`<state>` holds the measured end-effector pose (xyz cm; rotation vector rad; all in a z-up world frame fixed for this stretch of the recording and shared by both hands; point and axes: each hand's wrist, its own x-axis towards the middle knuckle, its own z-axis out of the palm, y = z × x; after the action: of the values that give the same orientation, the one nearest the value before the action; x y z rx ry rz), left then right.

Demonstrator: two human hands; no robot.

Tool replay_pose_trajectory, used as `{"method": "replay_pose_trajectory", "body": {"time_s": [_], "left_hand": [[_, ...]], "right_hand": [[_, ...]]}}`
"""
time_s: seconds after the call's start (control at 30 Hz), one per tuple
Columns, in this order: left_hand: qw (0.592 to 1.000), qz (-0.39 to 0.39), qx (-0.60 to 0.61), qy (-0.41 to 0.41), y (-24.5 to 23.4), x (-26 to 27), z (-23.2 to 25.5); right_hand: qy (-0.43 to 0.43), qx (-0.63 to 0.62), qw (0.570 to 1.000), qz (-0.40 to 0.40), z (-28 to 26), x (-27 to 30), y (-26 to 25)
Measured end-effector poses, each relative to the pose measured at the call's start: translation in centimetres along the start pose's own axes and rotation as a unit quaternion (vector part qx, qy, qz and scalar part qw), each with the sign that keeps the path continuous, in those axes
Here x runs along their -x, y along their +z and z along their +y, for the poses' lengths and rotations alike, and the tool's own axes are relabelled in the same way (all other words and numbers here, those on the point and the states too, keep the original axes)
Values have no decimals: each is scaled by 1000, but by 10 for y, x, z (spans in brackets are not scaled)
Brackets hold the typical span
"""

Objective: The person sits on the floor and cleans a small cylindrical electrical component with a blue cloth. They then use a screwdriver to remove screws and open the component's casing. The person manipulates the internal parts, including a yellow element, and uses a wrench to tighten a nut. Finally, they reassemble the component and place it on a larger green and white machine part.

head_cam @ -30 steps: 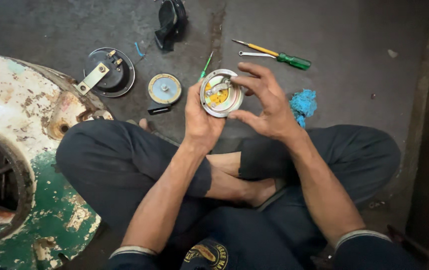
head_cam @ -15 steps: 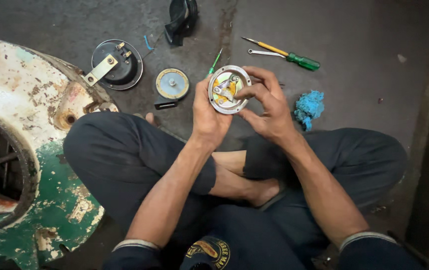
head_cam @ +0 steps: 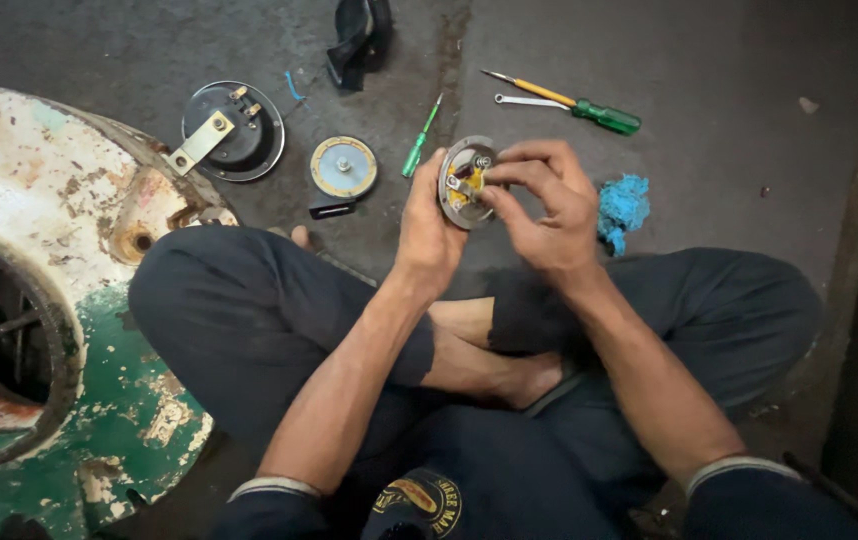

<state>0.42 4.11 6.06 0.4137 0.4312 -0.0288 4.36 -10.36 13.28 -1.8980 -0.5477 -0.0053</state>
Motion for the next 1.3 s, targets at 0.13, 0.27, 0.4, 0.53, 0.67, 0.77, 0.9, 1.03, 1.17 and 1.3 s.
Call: {"method": "replay_pose_trajectory", "body": {"time_s": [0.13, 0.27, 0.4, 0.53, 0.67, 0.77, 0.9, 1.03, 1.17, 1.3], "left_hand": [[1000, 4, -22, -16, -7, -1, -16], [999, 10, -32, -43, -11, 1, -26], [999, 12, -40, -34, -12, 3, -24], [999, 10, -42, -33, -10, 2, -22], [998, 9, -58, -22, -7, 2, -22], [996, 23, -77, -29, -5, 1, -22], [996, 29, -83, -28, -4, 2, -21], [995, 28, -90, -23, -4, 2, -20], [996, 30, -74, -30, -9, 1, -21], [999, 21, -42, -20, -13, -3, -23]], "right_hand": [[-57, 51, 996, 37, -1, 3, 7], [-67, 67, 994, 50, 0, 3, 11], [-57, 77, 994, 49, 3, 2, 11], [-52, 78, 995, 37, 7, 2, 9], [-41, 87, 995, 29, 8, 3, 11], [-52, 93, 994, 30, 8, 4, 13], [-61, 87, 994, 23, 7, 6, 14], [-29, 72, 997, 16, 8, 4, 12], [-14, 90, 996, 10, 9, 1, 11], [-22, 43, 999, 6, 7, 2, 12]]}}
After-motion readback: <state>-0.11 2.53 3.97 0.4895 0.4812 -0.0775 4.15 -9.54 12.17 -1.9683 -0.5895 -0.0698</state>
